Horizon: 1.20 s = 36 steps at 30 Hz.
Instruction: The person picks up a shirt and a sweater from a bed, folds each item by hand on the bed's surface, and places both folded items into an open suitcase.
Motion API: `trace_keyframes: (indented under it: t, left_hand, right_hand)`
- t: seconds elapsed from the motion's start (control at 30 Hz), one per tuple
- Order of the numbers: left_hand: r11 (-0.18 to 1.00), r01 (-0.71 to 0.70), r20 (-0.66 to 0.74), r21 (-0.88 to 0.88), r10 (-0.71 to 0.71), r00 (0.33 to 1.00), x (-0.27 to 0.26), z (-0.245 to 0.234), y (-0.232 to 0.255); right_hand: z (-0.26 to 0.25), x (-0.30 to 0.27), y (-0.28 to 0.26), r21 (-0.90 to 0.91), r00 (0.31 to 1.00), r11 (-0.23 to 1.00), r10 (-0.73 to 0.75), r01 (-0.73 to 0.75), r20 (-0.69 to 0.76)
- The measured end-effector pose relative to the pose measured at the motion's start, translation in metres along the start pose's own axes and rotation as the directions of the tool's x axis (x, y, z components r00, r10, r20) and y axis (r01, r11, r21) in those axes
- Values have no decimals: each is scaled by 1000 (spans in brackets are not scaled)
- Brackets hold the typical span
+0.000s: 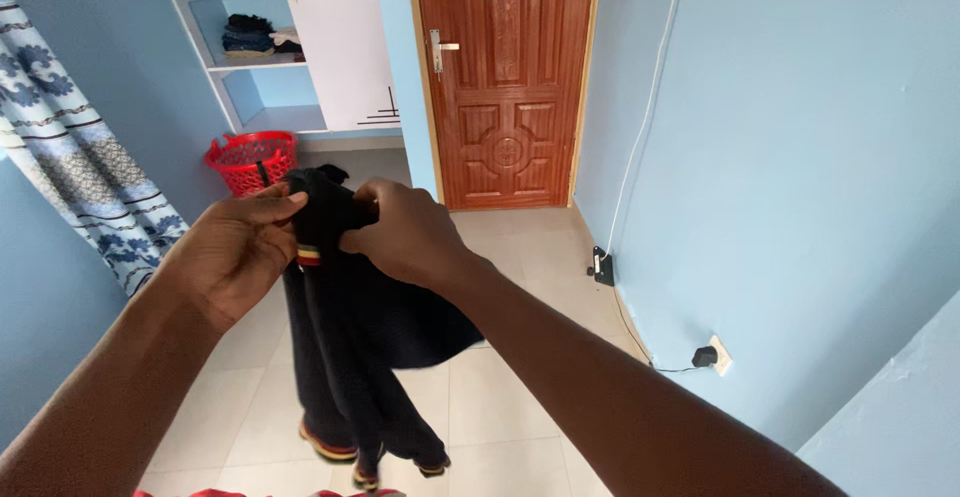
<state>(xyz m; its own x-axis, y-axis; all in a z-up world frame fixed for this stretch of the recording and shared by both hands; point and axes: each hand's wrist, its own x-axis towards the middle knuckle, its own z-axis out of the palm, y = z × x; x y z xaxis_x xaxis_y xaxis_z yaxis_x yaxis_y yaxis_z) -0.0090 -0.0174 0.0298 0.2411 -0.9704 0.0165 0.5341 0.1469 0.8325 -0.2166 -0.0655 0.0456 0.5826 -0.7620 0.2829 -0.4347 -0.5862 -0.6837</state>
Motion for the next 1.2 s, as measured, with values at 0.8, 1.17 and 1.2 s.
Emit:
trace_keyframes:
  t: [0.8, 1.17, 1.2]
  left_hand:
    - [673, -64, -13, 737, 109, 994, -38, 17, 10]
    - [191, -276, 194, 942, 361, 912, -13, 11, 5]
    - [190, -278, 197, 941, 360, 912, -11, 14, 7]
  right_hand:
    - [15, 8, 30, 758, 957, 606, 19, -240, 288]
    - [19, 20, -17, 95, 941, 965, -214, 246, -261]
    - [20, 20, -22, -2, 959, 979, -199, 202, -200]
